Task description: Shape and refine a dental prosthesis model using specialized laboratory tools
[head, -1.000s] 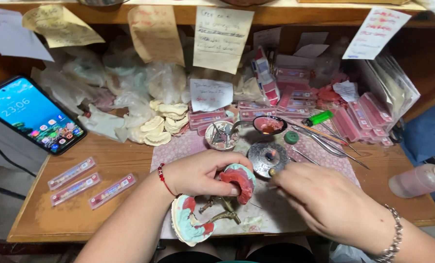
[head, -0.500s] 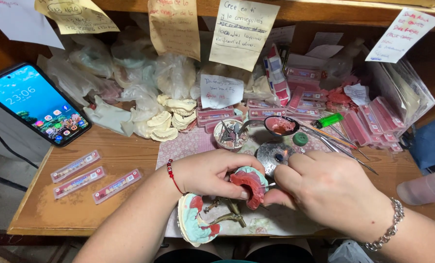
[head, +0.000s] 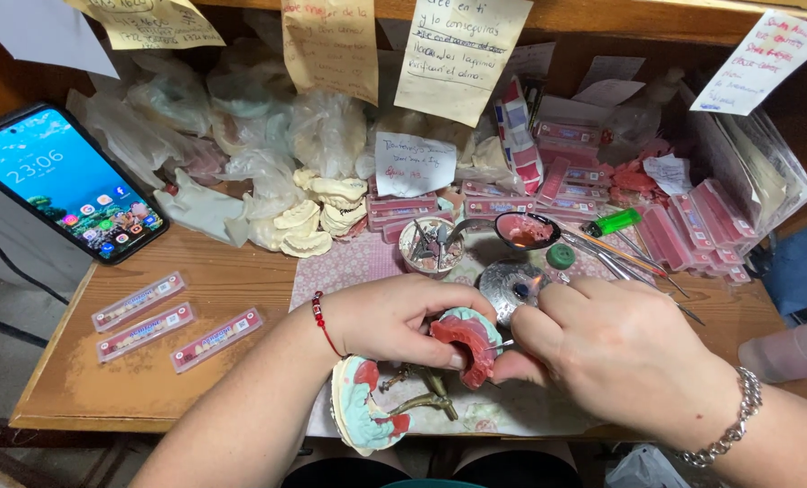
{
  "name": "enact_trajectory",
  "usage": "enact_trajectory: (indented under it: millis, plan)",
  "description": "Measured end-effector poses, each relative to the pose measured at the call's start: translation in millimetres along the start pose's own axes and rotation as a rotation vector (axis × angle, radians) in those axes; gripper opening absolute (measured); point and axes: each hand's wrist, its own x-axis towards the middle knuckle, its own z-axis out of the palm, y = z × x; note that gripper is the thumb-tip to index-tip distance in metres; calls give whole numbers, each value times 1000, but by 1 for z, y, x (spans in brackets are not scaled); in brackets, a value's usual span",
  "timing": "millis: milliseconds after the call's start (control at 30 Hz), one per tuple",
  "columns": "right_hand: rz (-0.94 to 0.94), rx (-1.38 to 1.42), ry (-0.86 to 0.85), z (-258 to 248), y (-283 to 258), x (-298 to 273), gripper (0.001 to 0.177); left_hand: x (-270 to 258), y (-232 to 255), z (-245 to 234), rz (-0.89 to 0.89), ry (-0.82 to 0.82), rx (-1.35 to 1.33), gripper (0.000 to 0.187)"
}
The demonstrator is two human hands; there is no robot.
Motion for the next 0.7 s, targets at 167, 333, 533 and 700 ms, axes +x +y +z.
enact_trajectory:
  millis: [167, 333, 533, 700]
  plan:
    - [-2, -45, -19, -3, -1, 0, 61, 0, -3, 1, 25, 0, -6, 49]
    - [-6, -56, -67, -2, -2, -2, 57, -1, -6, 2, 46, 2, -29, 48]
    - [4, -102, -121, -2, -6, -2, 56, 0, -1, 1, 45, 5, 34, 48]
    - [18, -120, -153, 0, -8, -4, 57, 0, -3, 2, 55, -3, -18, 47]
